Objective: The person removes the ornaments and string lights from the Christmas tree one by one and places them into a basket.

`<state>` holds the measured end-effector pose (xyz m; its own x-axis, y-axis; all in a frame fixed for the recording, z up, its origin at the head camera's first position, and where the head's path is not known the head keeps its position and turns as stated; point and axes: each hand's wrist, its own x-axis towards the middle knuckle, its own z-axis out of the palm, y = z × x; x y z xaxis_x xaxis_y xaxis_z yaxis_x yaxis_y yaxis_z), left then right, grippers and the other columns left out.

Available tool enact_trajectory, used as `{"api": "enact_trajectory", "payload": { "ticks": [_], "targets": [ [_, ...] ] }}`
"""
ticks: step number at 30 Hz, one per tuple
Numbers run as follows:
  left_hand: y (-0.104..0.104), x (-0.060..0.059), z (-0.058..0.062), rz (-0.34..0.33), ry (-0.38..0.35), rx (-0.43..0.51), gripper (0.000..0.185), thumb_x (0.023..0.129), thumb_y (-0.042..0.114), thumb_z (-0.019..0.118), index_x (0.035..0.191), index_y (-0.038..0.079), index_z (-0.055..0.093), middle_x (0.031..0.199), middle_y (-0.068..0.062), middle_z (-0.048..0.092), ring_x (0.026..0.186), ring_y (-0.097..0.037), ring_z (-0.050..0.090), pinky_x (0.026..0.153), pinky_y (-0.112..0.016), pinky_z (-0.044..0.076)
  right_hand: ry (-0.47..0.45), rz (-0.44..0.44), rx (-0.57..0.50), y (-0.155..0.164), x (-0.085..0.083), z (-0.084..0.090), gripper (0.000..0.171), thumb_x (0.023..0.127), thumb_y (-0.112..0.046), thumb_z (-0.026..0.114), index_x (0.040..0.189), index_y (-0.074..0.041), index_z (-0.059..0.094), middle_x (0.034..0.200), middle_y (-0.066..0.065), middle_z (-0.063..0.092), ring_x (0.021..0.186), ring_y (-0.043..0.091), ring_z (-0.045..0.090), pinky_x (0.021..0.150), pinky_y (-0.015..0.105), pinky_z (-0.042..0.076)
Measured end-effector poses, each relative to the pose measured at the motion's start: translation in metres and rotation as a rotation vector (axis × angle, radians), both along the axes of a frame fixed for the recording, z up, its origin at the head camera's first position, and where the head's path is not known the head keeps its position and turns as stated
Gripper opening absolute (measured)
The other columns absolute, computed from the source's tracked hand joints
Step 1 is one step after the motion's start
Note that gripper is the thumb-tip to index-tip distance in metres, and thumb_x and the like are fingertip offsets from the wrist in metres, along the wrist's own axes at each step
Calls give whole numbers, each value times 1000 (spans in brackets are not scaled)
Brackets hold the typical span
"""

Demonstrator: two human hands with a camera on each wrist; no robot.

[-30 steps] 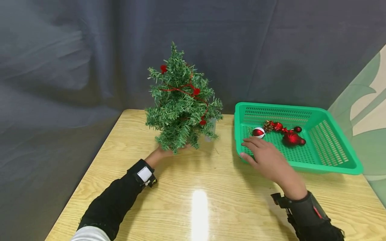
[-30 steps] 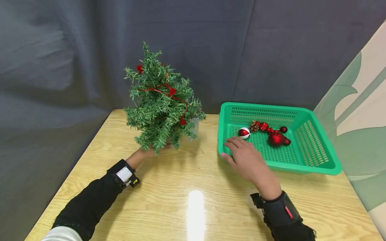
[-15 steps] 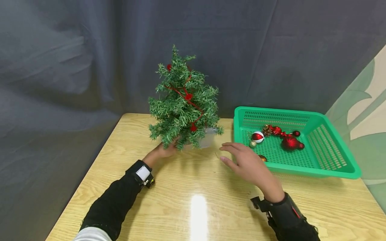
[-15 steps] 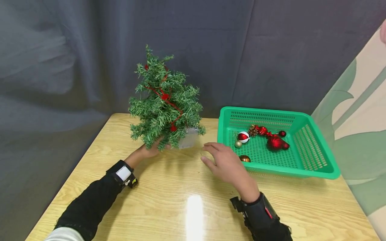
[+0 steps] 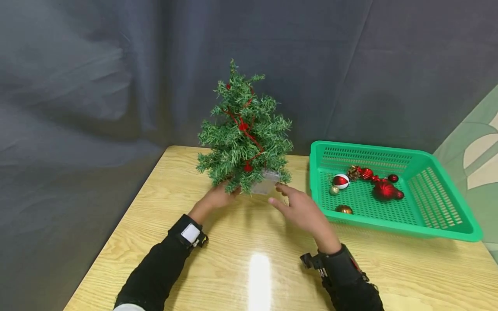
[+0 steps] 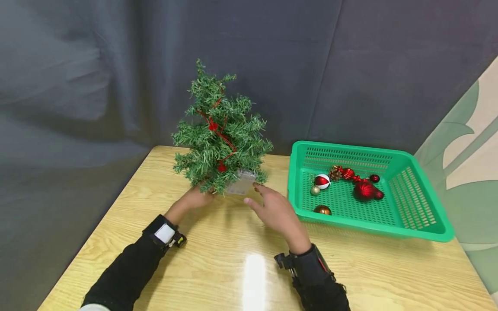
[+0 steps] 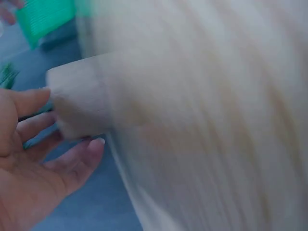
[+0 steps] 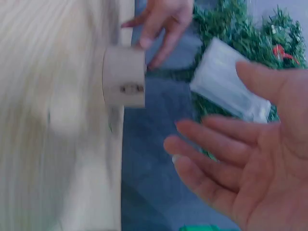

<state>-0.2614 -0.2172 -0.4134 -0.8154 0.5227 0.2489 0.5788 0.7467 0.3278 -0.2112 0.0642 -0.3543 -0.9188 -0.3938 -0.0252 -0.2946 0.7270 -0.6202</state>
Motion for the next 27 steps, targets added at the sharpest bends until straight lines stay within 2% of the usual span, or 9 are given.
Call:
{"api": "enact_trajectory", "payload": {
  "ticks": [2, 4, 7, 9, 13, 16, 20, 22, 27],
  "targets": [
    [5, 2, 1, 23, 88, 19, 32, 99, 16, 60, 122, -5, 62, 115, -30, 64, 93, -41, 68, 68, -42, 59, -34, -33, -77, -5, -1, -3, 72, 98, -56, 53, 149, -8, 42, 145, 16, 55, 128, 38, 57, 101, 54, 49],
    [11, 7, 4, 148, -59, 152, 37, 96, 17, 63, 123, -8, 59, 110, -30, 65, 91, -44, 68, 73, -48, 58, -70, -65, -176, -10, -3, -7, 70, 97, -54, 55, 148, -7, 43, 143, 18, 56, 128, 38, 57, 102, 53, 49],
    [12, 4, -3, 204, -128, 236, 44, 95, 21, 65, 126, -9, 57, 113, -32, 64, 95, -47, 67, 79, -51, 58, -128, -102, -341, -17, -4, -13, 59, 98, -45, 61, 143, -10, 47, 137, 18, 61, 124, 35, 60, 100, 49, 52],
    [8, -3, -16, 199, -92, 260, 52, 96, 28, 65, 133, -6, 55, 122, -32, 62, 104, -48, 65, 86, -52, 57, -144, -109, -409, -19, -2, -16, 56, 98, -40, 62, 143, -11, 48, 131, 17, 65, 119, 32, 64, 96, 46, 55],
    [-11, -38, -89, 210, 16, 234, 65, 98, 57, 50, 153, 23, 40, 138, -23, 58, 118, -43, 61, 93, -46, 55, -113, -86, -446, -14, 4, -10, 38, 100, -37, 59, 126, -10, 53, 98, 14, 71, 84, 19, 67, 71, 31, 53],
    [-13, -47, -96, 271, -157, 245, 70, 98, 63, 45, 157, 29, 30, 149, -23, 48, 128, -47, 53, 100, -50, 50, -69, -75, -488, -3, 8, 5, 30, 103, -30, 56, 119, -5, 53, 93, 17, 69, 74, 14, 62, 65, 26, 46],
    [5, -16, -29, 334, -404, 288, 68, 101, 49, 49, 156, 12, 32, 154, -31, 35, 137, -56, 38, 110, -62, 38, -9, -99, -533, 11, 11, 25, 33, 104, -25, 54, 127, -2, 53, 115, 21, 69, 88, 12, 68, 72, 25, 54],
    [10, -5, -13, 342, -427, 309, 63, 103, 39, 51, 154, 6, 34, 152, -33, 35, 136, -57, 38, 110, -61, 39, 21, -117, -531, 16, 13, 31, 34, 104, -27, 54, 129, -4, 53, 117, 21, 68, 86, 9, 66, 71, 24, 54],
    [14, 1, -11, 327, -389, 330, 59, 100, 24, 56, 151, 1, 38, 149, -34, 40, 134, -55, 42, 109, -59, 41, 90, -128, -569, 25, 18, 40, 33, 104, -24, 53, 128, -2, 55, 114, 19, 65, 86, 5, 63, 69, 23, 53]
  ]
}}
